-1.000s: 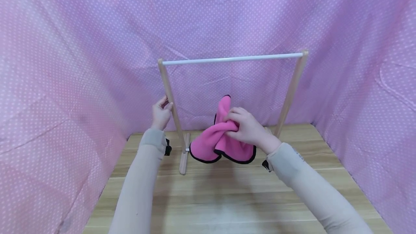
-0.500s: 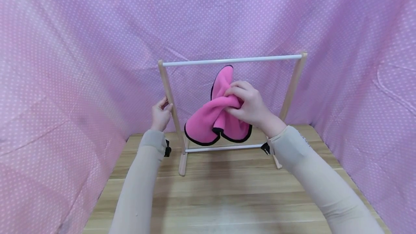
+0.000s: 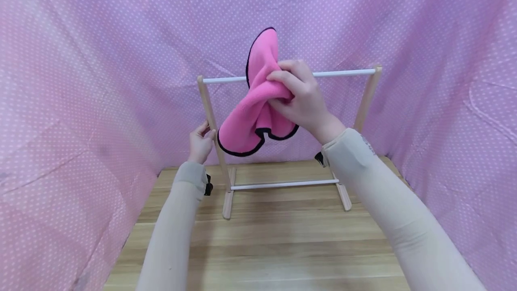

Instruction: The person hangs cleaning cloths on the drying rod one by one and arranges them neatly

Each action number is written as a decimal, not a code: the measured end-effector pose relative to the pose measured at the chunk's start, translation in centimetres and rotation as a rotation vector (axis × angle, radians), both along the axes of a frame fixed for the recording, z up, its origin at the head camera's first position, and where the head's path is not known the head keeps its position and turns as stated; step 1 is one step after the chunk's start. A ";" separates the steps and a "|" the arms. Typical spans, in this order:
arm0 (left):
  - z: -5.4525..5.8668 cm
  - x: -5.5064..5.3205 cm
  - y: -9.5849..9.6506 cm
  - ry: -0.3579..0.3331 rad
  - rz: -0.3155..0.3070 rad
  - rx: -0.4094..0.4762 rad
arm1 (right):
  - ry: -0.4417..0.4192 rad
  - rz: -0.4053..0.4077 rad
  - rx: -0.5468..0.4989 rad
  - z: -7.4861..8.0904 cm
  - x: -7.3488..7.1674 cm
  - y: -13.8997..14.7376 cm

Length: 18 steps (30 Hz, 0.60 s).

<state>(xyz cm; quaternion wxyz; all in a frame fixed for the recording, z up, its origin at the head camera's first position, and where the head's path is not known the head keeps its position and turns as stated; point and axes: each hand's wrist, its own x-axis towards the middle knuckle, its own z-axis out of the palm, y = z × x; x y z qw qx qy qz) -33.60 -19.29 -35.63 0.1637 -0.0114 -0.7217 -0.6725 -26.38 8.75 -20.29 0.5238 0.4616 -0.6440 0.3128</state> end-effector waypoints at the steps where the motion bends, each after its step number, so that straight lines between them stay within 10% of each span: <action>1: -0.1 -0.1 0.0 0.003 0.001 0.000 | 0.010 -0.012 0.003 0.3 -0.4 -0.1; 18: -0.2 -0.1 0.7 0.014 0.000 0.001 | -0.034 -0.258 -0.073 2.1 -5.5 2.2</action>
